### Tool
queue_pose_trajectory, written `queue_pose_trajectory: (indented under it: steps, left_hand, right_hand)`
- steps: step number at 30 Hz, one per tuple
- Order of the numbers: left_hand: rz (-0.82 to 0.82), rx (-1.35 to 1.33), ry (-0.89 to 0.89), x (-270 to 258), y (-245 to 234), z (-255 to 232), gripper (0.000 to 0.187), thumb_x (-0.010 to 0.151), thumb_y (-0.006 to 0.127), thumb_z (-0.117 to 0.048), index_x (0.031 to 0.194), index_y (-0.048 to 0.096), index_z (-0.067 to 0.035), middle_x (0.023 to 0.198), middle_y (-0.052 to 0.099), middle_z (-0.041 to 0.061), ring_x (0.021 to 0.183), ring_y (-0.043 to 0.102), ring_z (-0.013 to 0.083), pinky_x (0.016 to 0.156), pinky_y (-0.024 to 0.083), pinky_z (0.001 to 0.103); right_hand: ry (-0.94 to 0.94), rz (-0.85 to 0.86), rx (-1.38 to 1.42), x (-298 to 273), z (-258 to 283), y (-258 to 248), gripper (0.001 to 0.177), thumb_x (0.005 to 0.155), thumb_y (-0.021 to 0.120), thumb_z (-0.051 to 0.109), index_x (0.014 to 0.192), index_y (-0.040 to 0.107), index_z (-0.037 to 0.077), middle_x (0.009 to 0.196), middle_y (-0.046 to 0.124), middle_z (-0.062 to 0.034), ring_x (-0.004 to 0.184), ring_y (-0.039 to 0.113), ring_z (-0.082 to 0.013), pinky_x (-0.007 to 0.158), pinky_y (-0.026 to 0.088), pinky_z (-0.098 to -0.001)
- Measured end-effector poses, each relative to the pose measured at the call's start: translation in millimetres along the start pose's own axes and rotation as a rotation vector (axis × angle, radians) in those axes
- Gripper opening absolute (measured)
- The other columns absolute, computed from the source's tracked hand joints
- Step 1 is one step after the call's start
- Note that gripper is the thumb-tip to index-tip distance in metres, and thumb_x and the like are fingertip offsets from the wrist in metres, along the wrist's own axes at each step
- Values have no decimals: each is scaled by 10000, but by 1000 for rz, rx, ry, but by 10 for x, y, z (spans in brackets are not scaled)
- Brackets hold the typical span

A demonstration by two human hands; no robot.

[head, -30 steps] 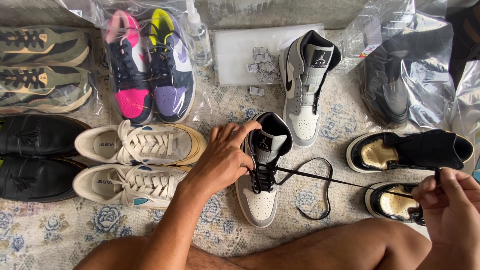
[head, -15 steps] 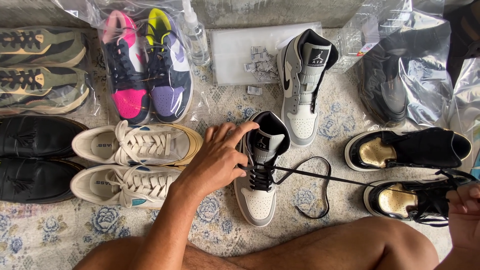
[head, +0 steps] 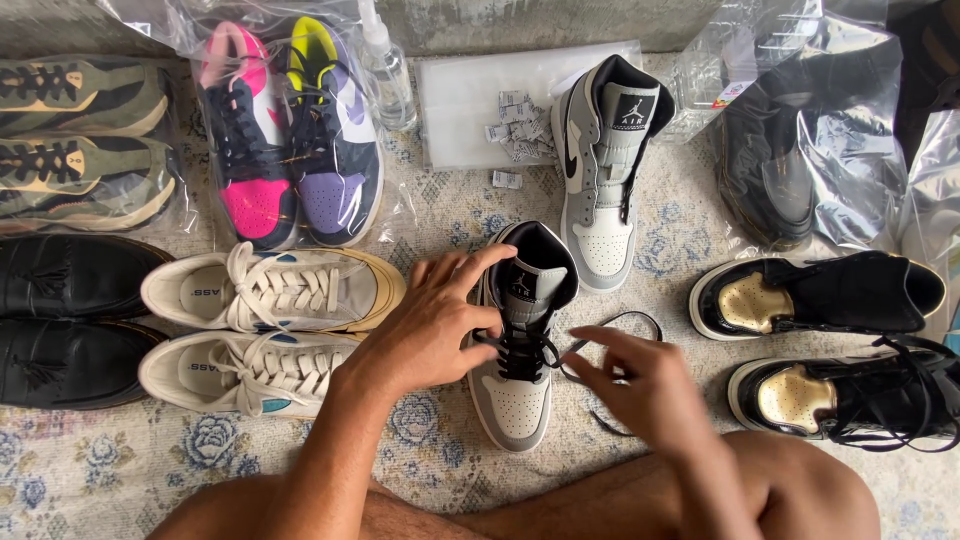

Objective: The person is lacing a pair of high-top sneakers while sitting on the floor.

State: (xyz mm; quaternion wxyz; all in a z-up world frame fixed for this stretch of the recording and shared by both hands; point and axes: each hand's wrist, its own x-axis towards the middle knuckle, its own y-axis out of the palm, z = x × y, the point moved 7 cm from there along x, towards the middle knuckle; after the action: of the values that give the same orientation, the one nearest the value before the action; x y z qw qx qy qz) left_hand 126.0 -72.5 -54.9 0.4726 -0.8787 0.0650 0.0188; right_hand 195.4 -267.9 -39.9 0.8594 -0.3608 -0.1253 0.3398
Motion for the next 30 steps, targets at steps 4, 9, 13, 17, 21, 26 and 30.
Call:
queue_pose_trajectory:
  steps: [4, 9, 13, 17, 21, 26, 30]
  left_hand:
    - [-80, 8, 81, -22, -48, -91, 376, 712, 902, -267, 706, 558, -116, 1586, 350, 91, 1390, 371, 346, 1089, 282, 582]
    - [-156, 123, 107, 17, 103, 36, 731, 702, 864, -129, 1312, 477, -237, 1560, 342, 21, 1282, 452, 293, 1032, 347, 536]
    - [-112, 106, 50, 50, 74, 0, 312, 748, 847, -159, 997, 663, -131, 1583, 343, 29, 1314, 428, 300, 1056, 330, 568]
    - [-92, 105, 39, 41, 87, 18, 394, 710, 859, -115, 1043, 648, -129, 1604, 312, 26, 1301, 430, 292, 1050, 324, 563]
    - [-77, 100, 22, 38, 102, 37, 402, 721, 840, -82, 1070, 649, -142, 1624, 295, 1, 1300, 429, 288, 1038, 328, 548]
    - [-97, 108, 34, 54, 125, 56, 337, 768, 806, -102, 1075, 673, -142, 1610, 321, 17, 1284, 439, 295, 1027, 333, 557]
    - [-107, 89, 50, 54, 128, 53, 360, 755, 767, -41, 1086, 683, -154, 1597, 324, 22, 1268, 425, 286, 1017, 326, 530]
  right_hand:
    - [-21, -154, -285, 59, 72, 317, 272, 788, 872, 295, 912, 759, 80, 812, 726, -41, 551, 673, -156, 428, 501, -305]
    - [-77, -49, -173, 82, 125, 396, 159, 852, 796, 175, 841, 686, 60, 795, 724, -6, 437, 615, -148, 419, 471, -344]
    - [-119, -33, -63, 110, 157, 287, 133, 828, 800, 121, 788, 699, 43, 772, 722, -8, 443, 563, -118, 431, 459, -297]
    - [-79, 38, 3, 115, 23, 235, 142, 850, 778, 119, 748, 706, 52, 669, 710, -15, 440, 541, -98, 392, 418, -258]
    - [-137, 62, 61, 87, -161, 108, 162, 896, 738, 136, 748, 703, 80, 590, 660, 2, 398, 437, -71, 353, 322, -233]
    - [-82, 118, 43, -97, -380, -223, 213, 814, 777, 144, 649, 657, 85, 503, 631, 2, 382, 457, -92, 351, 349, -262]
    - [-51, 181, 104, -204, -437, -268, 214, 796, 793, 145, 621, 685, 85, 440, 627, 8, 353, 445, -90, 343, 327, -260]
